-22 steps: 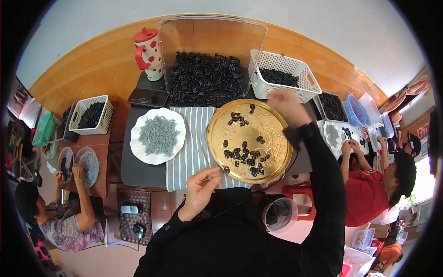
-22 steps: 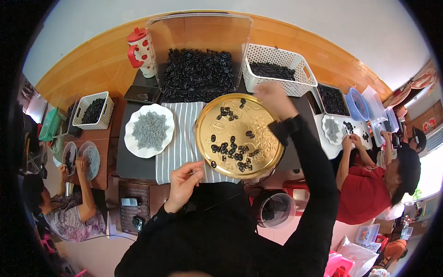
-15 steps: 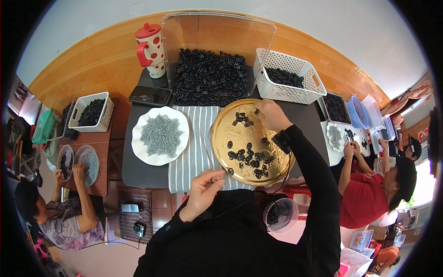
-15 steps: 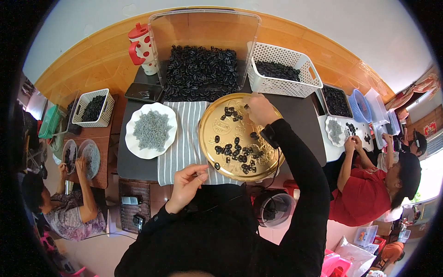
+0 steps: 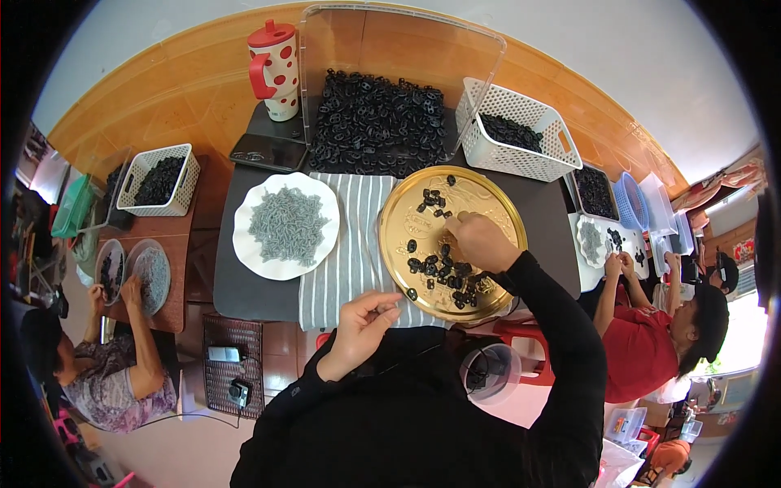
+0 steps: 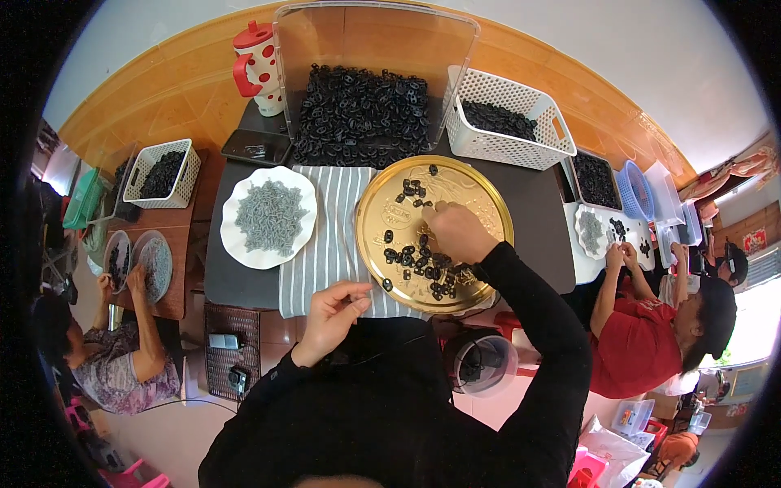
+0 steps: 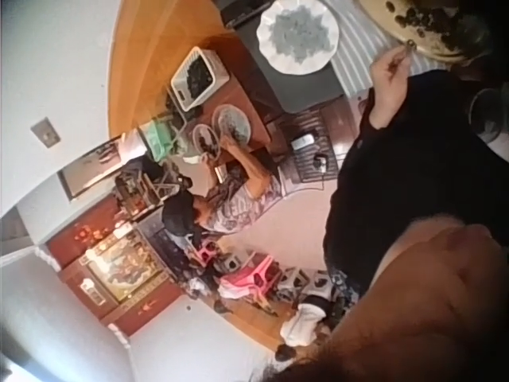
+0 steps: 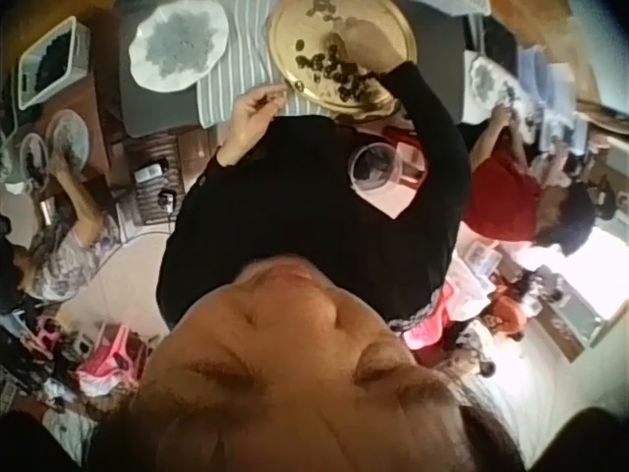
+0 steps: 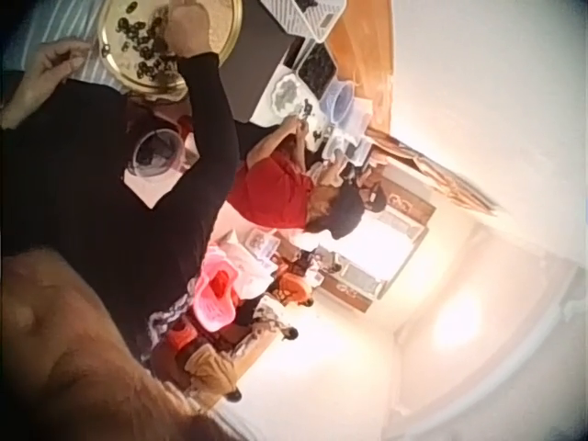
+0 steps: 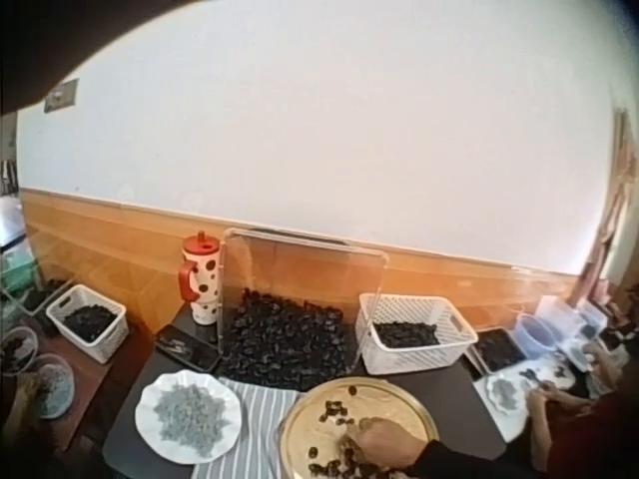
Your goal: The person assembles cord locks by taking plastic toggle bodies and springs from the trays and fitting them together by hand.
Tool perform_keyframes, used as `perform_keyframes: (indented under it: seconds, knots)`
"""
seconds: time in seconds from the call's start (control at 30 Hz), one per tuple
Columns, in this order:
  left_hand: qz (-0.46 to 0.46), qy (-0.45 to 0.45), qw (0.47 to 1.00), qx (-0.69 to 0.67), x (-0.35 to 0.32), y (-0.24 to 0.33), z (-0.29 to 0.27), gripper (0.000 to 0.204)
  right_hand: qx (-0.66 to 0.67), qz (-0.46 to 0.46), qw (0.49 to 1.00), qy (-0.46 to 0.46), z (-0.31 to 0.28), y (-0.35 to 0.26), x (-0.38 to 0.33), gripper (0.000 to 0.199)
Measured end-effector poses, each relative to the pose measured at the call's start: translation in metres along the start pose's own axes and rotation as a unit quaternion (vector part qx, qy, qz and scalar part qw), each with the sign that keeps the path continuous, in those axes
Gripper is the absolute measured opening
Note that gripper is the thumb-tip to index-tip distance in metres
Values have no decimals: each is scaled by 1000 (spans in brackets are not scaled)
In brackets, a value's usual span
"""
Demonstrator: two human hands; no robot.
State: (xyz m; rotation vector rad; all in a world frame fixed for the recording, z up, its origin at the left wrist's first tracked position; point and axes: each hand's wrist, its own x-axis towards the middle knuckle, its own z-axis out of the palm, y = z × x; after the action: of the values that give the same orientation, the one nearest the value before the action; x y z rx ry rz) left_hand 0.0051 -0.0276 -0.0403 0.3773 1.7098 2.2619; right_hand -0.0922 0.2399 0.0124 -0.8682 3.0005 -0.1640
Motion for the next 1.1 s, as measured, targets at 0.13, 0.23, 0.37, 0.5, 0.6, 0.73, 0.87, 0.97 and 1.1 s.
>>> perform_keyframes:
  seconds: [0.13,0.23,0.37,0.5,0.6,0.73,0.87,0.97,1.1]
  knots:
    - [-14,-16,1000,-4,-2,9,2,24,261,49,963,44,-21,-34,-25,13]
    - [-22,-10,999,-49,-5,13,10,25,485,127,864,33,-26,-88,-45,12]
    - [-25,-56,994,-89,-5,18,23,23,512,99,842,141,2,-135,-68,14]
    - [-12,-60,996,-57,-6,4,19,14,622,174,737,199,24,-152,-80,9]
    - [-44,-51,995,-71,-8,3,21,12,521,178,800,241,22,-135,-85,7]
    - [-22,-8,996,-91,-7,-2,20,13,325,188,888,265,12,-90,-90,8]
    - [-25,2,997,-73,-4,0,22,14,318,140,904,250,24,-83,-89,10]
    - [-32,4,998,-56,-6,2,22,15,264,125,931,220,28,-87,-84,9]
    - [-25,-5,998,-53,-7,-1,19,16,151,132,957,209,31,-87,-83,6]
